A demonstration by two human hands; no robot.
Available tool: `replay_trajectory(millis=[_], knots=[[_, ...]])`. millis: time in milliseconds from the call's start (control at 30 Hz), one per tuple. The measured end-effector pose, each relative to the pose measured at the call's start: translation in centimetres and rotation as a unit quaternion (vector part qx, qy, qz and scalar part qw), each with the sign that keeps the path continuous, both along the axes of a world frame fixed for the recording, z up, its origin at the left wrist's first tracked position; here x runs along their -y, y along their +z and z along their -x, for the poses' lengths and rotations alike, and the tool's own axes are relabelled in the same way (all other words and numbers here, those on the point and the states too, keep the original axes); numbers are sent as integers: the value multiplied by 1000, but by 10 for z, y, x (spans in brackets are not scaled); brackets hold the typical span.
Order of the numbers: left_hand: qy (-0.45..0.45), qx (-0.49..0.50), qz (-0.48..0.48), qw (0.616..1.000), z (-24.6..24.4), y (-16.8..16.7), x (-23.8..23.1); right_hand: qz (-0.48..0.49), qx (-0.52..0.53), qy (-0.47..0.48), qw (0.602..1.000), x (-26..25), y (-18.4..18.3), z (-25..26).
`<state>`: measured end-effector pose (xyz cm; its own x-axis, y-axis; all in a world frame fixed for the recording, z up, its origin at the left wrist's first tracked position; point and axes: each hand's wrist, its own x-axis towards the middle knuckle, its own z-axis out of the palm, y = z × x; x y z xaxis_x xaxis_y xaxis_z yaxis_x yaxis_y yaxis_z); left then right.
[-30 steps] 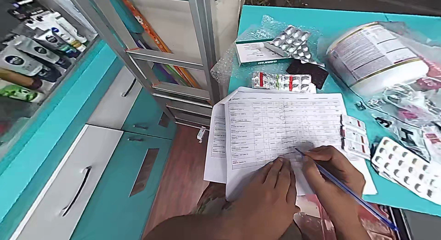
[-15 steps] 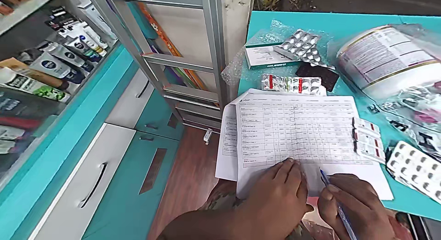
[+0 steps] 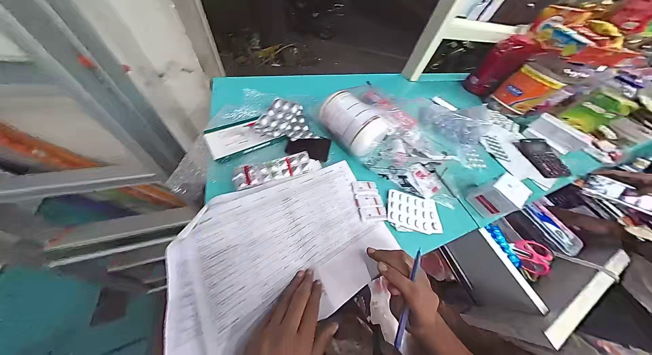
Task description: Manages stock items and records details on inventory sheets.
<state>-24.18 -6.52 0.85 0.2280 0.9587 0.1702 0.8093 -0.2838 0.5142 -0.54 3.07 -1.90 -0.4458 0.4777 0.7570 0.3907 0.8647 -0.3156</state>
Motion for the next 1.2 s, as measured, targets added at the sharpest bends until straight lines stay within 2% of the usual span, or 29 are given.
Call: replay_trajectory(millis=[67, 133, 200, 300, 500, 633, 767, 833, 900, 967, 1133, 1200], knots=[[-6, 0, 22, 1000, 1, 2, -2, -35, 54, -98, 993, -14, 3, -25], [-6, -14, 31, 999, 0, 6, -3, 11, 88, -194, 977, -27, 11, -51], [0, -26, 36, 999, -2, 10, -5, 77, 129, -241, 959, -41, 19, -74], [8, -36, 30, 999, -7, 17, -8, 120, 190, -250, 942, -56, 24, -96], [6, -16, -8, 1000, -17, 25, -15, 55, 187, -190, 962, -61, 26, -110], [11, 10, -42, 999, -28, 28, -19, 19, 126, -195, 972, -59, 29, -111], [5, 48, -76, 996, -48, 27, -28, -43, 12, -323, 945, -57, 43, -111], [1, 59, -80, 995, -60, 27, -33, 33, -100, -356, 928, -55, 53, -112], [-5, 74, -81, 994, -72, 27, -39, 175, -235, -307, 905, -56, 58, -119], [-12, 82, -74, 994, -83, 26, -46, 270, -313, -252, 875, -57, 59, -127], [-7, 88, -91, 992, -114, 20, -60, 312, -335, -213, 863, -54, 62, -140], [-10, 78, -142, 987, -128, 8, -72, 308, -328, -210, 868, -55, 62, -145]])
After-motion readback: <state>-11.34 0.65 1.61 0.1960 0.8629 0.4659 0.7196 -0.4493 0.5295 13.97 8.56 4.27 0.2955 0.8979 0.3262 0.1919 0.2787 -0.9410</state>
